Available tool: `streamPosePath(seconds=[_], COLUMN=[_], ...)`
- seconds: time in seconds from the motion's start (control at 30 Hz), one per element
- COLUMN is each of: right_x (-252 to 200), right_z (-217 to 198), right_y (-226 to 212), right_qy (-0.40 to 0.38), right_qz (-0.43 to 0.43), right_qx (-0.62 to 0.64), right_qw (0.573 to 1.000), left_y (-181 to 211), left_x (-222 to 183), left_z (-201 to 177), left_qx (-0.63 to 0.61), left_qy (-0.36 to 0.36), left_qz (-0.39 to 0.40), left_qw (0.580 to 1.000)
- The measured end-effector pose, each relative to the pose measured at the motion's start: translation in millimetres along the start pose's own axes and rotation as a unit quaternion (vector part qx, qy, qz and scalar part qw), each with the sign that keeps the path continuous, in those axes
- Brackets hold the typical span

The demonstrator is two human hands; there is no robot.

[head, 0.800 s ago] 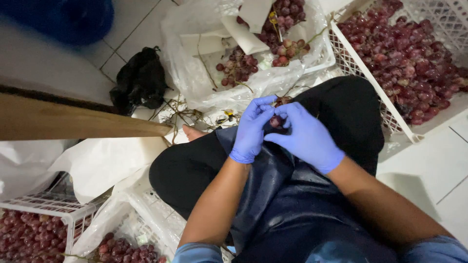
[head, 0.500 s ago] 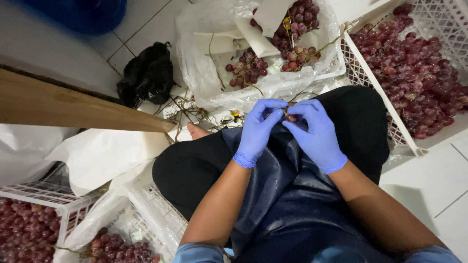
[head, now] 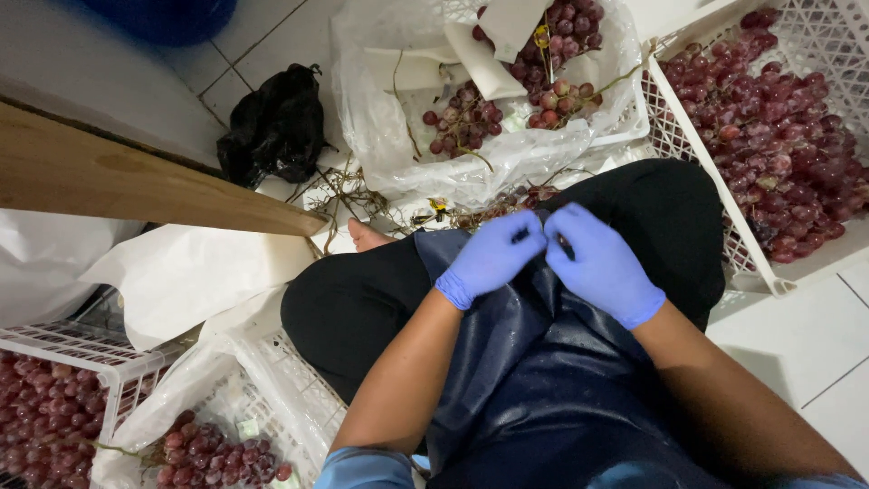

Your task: Sorting red grapes by removing them from stems and placing them into containers for packaging.

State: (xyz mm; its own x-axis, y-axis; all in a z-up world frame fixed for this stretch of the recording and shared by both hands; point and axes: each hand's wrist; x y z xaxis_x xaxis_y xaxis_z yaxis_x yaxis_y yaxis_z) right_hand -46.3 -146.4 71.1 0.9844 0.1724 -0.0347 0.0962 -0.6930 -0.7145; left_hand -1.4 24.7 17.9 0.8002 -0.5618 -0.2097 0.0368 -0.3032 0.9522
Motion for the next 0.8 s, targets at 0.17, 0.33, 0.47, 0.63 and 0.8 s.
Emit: streamPosePath(seconds=[0.17,0.33,0.47,0.63,0.8], right_x=[-21,-2,29,66,65], right_z=[-3,-29,-21,28,9], right_y=[13,34,47,73,35], right_qy=[-0.109,-0.065,0.0,-0.036,-0.03], right_qz=[0.073,0.156,0.055,-0.019,0.07], right_qx=[-0.026,-0.098,-0.072,-0.183,-0.1], right_qw=[0.991,0.981,0.996,0.982,0.992], left_y=[-9,-7,-30,-23,-35], left_x=[-5,-1,14,20,25], left_z=[14,-3,-13,-17,-14], left_qx=[0.085,0.2,0.047,-0.306,-0.355], left_qy=[-0.121,-0.128,0.04,0.094,0.083], left_qz=[-0.086,-0.05,-0.084,-0.083,-0.057], left_qw=[0.985,0.97,0.995,0.944,0.929])
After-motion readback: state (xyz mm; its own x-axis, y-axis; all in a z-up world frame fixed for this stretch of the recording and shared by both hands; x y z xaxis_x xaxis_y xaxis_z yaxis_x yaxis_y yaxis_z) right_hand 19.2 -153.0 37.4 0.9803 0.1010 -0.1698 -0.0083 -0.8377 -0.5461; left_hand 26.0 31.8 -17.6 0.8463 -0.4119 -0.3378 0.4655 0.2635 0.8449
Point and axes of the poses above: each hand's wrist, its own x-axis towards the middle knuckle, its own z-axis out of the palm, y = z × x, and after that the axes turned 2 degrees about x, right-handed
